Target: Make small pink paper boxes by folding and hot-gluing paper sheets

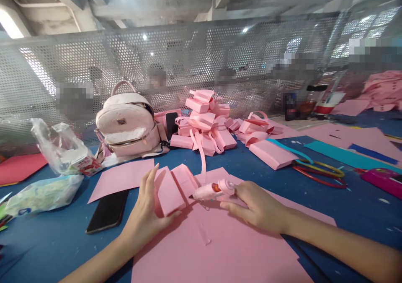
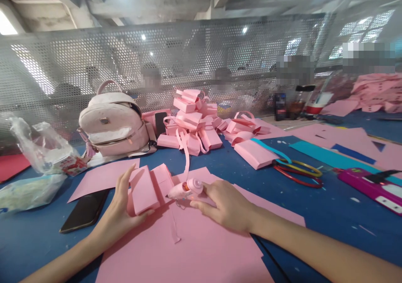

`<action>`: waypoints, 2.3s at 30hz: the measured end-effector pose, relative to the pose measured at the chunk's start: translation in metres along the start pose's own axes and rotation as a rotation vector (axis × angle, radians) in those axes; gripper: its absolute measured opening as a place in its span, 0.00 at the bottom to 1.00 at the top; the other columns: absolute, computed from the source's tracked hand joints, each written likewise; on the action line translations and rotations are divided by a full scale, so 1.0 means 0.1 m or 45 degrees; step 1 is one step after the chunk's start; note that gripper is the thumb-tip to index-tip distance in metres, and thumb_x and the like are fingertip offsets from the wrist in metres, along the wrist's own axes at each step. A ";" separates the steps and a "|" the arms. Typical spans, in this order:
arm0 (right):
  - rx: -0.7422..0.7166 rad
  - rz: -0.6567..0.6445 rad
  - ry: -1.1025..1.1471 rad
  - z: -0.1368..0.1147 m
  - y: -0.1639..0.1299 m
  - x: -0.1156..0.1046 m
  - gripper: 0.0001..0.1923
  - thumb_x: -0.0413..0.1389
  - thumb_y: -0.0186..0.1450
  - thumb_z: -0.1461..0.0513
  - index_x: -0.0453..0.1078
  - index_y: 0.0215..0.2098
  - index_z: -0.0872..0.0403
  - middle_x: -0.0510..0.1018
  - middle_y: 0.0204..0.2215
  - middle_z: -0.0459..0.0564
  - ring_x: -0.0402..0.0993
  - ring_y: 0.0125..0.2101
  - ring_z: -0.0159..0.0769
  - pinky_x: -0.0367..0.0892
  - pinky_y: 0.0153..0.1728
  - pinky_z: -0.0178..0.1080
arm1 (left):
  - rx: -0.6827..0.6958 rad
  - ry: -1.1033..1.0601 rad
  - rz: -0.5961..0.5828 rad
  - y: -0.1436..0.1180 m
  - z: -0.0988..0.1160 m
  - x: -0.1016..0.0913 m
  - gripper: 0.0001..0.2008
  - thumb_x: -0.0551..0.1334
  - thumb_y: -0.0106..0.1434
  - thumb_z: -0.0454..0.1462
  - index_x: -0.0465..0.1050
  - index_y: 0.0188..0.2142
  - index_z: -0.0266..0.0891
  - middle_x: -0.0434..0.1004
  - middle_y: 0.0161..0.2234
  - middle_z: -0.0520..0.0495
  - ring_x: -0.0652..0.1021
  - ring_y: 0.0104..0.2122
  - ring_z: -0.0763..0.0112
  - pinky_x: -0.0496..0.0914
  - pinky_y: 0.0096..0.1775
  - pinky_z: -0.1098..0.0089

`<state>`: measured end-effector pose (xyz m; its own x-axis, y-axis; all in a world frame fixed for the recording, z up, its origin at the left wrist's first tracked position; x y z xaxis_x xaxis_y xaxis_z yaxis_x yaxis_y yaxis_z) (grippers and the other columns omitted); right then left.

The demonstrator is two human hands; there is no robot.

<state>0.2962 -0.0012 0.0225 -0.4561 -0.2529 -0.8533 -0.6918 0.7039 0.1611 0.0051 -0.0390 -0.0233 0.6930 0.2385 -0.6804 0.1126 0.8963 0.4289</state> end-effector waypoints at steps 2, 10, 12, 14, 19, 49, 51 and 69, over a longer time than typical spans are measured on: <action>-0.004 -0.002 -0.026 0.00 0.00 0.01 0.16 0.49 0.71 0.54 0.75 0.40 0.54 0.79 0.27 0.48 0.72 0.26 0.37 0.57 0.28 0.35 | -0.015 -0.015 -0.001 -0.01 0.00 0.00 0.51 0.68 0.59 0.52 0.35 0.70 0.54 0.48 0.67 0.38 0.58 0.66 0.44 0.61 0.61 0.40; 0.015 0.002 -0.016 0.01 0.00 0.00 0.14 0.50 0.70 0.55 0.75 0.41 0.53 0.79 0.28 0.48 0.70 0.26 0.36 0.55 0.28 0.35 | 0.002 -0.015 0.011 0.01 -0.02 0.00 0.51 0.69 0.59 0.50 0.35 0.70 0.53 0.49 0.67 0.38 0.57 0.67 0.44 0.60 0.62 0.39; -0.001 0.010 0.003 0.00 0.00 -0.01 0.14 0.50 0.70 0.55 0.75 0.41 0.53 0.79 0.28 0.48 0.70 0.25 0.36 0.56 0.28 0.35 | 0.005 -0.018 0.014 0.01 -0.03 0.00 0.52 0.69 0.59 0.50 0.35 0.70 0.53 0.49 0.67 0.37 0.57 0.67 0.43 0.60 0.62 0.39; -0.028 -0.001 0.008 -0.01 -0.01 -0.01 0.15 0.51 0.70 0.54 0.75 0.40 0.53 0.78 0.26 0.47 0.68 0.24 0.35 0.56 0.26 0.35 | 0.013 -0.012 0.024 0.01 -0.04 0.01 0.52 0.69 0.59 0.51 0.34 0.70 0.53 0.48 0.67 0.37 0.57 0.66 0.43 0.59 0.62 0.38; -0.006 0.030 -0.001 0.03 -0.01 -0.01 0.15 0.51 0.70 0.53 0.75 0.38 0.54 0.75 0.24 0.47 0.66 0.23 0.34 0.55 0.26 0.34 | -0.007 -0.047 0.048 0.01 -0.09 0.01 0.50 0.67 0.60 0.50 0.33 0.70 0.54 0.48 0.67 0.37 0.56 0.67 0.42 0.58 0.61 0.36; 0.578 0.421 -0.053 0.85 -0.34 -0.55 0.19 0.52 0.68 0.50 0.65 0.23 0.51 0.71 0.18 0.49 0.65 0.17 0.36 0.58 0.21 0.41 | -0.088 -0.199 0.101 0.03 -0.06 0.02 0.46 0.67 0.62 0.46 0.38 0.70 0.52 0.50 0.66 0.38 0.57 0.66 0.45 0.55 0.63 0.39; 0.664 0.347 -0.098 1.00 -0.44 -0.52 0.19 0.53 0.67 0.49 0.65 0.23 0.50 0.73 0.17 0.50 0.69 0.17 0.40 0.60 0.22 0.42 | -0.091 -0.196 0.103 0.03 -0.06 0.01 0.46 0.67 0.62 0.45 0.38 0.70 0.52 0.50 0.66 0.38 0.58 0.66 0.45 0.56 0.63 0.39; -1.039 0.332 -0.885 -0.11 -0.21 -0.22 0.13 0.48 0.72 0.70 0.72 0.47 0.52 0.80 0.31 0.47 0.73 0.31 0.35 0.66 0.37 0.41 | 0.022 -0.297 0.161 0.02 -0.04 -0.02 0.48 0.67 0.61 0.50 0.39 0.70 0.51 0.48 0.68 0.37 0.57 0.66 0.42 0.56 0.63 0.41</action>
<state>0.3150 -0.0174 0.0434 -0.4043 0.4482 -0.7973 -0.8988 -0.0332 0.4371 0.0014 -0.0364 -0.0238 0.8474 0.2536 -0.4664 0.0258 0.8578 0.5133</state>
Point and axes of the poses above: each hand's wrist, its own y-axis towards the middle knuckle, its own x-axis out of the palm, z = x × y, the point moved 1 cm from there along y, towards the middle knuckle
